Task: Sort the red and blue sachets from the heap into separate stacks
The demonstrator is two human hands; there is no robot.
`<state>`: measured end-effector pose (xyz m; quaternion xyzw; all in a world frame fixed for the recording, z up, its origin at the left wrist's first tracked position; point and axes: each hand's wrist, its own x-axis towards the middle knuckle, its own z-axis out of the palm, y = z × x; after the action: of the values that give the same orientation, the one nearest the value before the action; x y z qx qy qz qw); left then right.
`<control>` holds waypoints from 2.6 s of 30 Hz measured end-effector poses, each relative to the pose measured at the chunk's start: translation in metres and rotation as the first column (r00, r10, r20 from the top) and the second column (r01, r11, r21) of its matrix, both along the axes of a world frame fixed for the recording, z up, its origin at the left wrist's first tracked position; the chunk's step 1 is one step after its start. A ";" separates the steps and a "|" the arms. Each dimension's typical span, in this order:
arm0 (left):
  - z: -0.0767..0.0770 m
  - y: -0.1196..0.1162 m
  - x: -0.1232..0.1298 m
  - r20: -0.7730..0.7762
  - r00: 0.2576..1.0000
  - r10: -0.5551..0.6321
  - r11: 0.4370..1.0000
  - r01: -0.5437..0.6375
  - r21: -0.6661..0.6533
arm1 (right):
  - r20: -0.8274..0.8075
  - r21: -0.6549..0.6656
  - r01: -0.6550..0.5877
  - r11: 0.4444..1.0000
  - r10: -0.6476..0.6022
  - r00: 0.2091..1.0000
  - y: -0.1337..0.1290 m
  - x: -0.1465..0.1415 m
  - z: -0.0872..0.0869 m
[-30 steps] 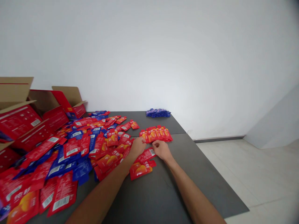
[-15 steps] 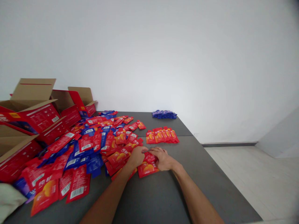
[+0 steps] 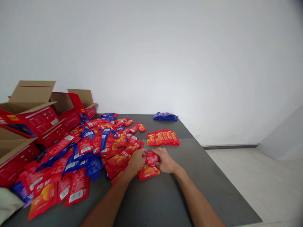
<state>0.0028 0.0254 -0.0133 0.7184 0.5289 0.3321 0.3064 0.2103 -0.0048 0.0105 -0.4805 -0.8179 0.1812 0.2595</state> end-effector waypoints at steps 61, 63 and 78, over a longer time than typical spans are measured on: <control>0.037 -0.007 -0.006 0.605 0.728 0.323 0.936 -0.339 -0.092 | -0.510 -0.495 -0.160 0.854 -0.136 0.850 -0.016 -0.025 0.017; 0.038 -0.007 -0.004 0.621 0.705 0.341 0.939 -0.281 -0.196 | -0.527 -0.496 -0.122 0.860 -0.186 0.829 -0.014 -0.026 0.016; 0.013 0.036 0.038 0.650 0.710 0.271 0.940 -0.049 -0.337 | -0.693 -0.415 0.203 0.887 -0.453 0.561 0.021 -0.018 -0.020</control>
<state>0.0410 0.0615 0.0000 0.4402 0.4815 0.5173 0.5538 0.1927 0.0158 -0.0097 -0.5327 -0.4847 0.4340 0.5412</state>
